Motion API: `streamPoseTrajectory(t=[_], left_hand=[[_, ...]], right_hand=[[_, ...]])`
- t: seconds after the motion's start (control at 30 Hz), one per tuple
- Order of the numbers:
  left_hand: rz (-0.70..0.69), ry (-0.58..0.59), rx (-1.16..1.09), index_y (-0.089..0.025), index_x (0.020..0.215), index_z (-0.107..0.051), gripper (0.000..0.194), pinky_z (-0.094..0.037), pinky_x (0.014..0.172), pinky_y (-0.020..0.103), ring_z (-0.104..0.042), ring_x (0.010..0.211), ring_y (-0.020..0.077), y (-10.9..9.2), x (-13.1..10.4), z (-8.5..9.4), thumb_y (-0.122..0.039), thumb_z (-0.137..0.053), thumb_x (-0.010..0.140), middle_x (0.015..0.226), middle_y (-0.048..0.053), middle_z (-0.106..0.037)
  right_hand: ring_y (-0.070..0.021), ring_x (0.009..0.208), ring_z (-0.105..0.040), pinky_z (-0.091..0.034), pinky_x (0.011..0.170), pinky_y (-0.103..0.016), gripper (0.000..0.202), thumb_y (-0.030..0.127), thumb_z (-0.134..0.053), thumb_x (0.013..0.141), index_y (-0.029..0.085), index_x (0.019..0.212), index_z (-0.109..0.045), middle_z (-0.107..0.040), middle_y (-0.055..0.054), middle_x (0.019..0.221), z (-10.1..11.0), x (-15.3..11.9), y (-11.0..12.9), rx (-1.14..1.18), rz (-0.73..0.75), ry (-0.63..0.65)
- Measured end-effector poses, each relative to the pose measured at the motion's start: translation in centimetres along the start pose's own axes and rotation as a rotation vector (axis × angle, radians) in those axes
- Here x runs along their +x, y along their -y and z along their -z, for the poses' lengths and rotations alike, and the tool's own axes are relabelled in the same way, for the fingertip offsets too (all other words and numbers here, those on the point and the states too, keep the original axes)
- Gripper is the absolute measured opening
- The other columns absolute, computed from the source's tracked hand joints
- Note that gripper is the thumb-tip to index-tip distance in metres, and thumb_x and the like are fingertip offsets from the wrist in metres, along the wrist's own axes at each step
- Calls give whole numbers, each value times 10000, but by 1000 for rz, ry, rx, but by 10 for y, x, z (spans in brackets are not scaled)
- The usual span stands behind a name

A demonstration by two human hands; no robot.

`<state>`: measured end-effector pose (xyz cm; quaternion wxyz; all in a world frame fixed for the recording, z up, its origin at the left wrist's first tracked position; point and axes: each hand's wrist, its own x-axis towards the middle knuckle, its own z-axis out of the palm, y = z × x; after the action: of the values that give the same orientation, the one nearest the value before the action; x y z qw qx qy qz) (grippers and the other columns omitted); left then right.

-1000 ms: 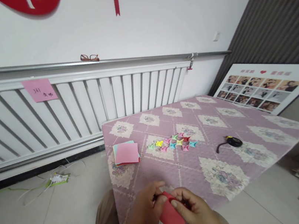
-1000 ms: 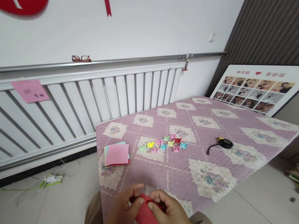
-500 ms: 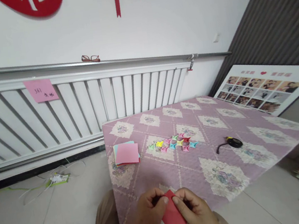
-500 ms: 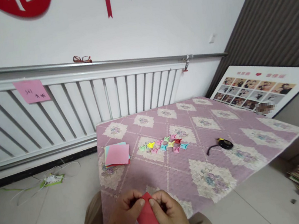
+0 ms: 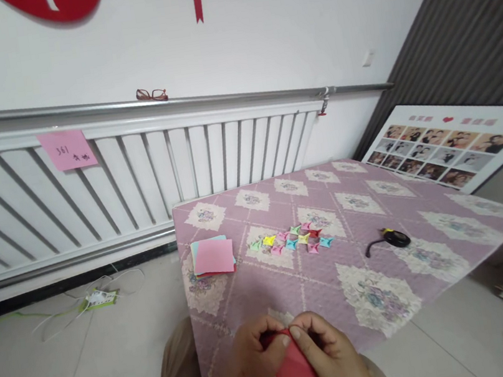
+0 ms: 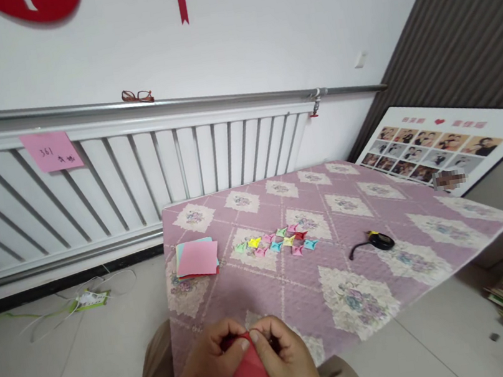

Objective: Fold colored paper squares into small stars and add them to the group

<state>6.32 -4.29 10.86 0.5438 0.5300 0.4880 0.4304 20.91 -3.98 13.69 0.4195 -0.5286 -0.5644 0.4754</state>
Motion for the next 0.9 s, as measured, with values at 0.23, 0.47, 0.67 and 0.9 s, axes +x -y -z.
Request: streamPoseTrajectory(t=[0.23,0.47,0.67,0.9], left_hand=[[86,-67,-172,-162,735,-583,116,-368,596,234,-465,629,123,0,-4,-6,-273,-554,754,635,-35,-528],[91,-103,-274,-163,727,-577,126,-377,600,236,-469,617,119,7,-4,-9,-288,-589,740,645,-29,-542],[123,-111,-323,-162,750,-573,207,-356,573,230,-443,600,112,7,-6,-8,-366,-607,743,643,-34,-527],[69,-177,-277,-168,711,-544,228,-342,566,223,-420,593,108,3,-9,-10,-386,-581,764,621,-42,-489]], right_hand=[[-148,600,-472,-417,554,-231,376,576,-608,746,204,690,-596,-525,12,627,0,-5,-7,30,7,-137],[-137,562,-439,-395,506,-225,356,557,-637,727,210,673,-580,-490,22,602,-9,-8,-4,132,-20,-221],[-147,581,-460,-418,531,-237,341,542,-641,729,213,677,-571,-502,15,622,-14,-12,-6,167,-12,-308],[-153,580,-466,-432,540,-249,342,556,-637,727,226,695,-551,-507,16,630,-21,-16,-10,261,-59,-341]])
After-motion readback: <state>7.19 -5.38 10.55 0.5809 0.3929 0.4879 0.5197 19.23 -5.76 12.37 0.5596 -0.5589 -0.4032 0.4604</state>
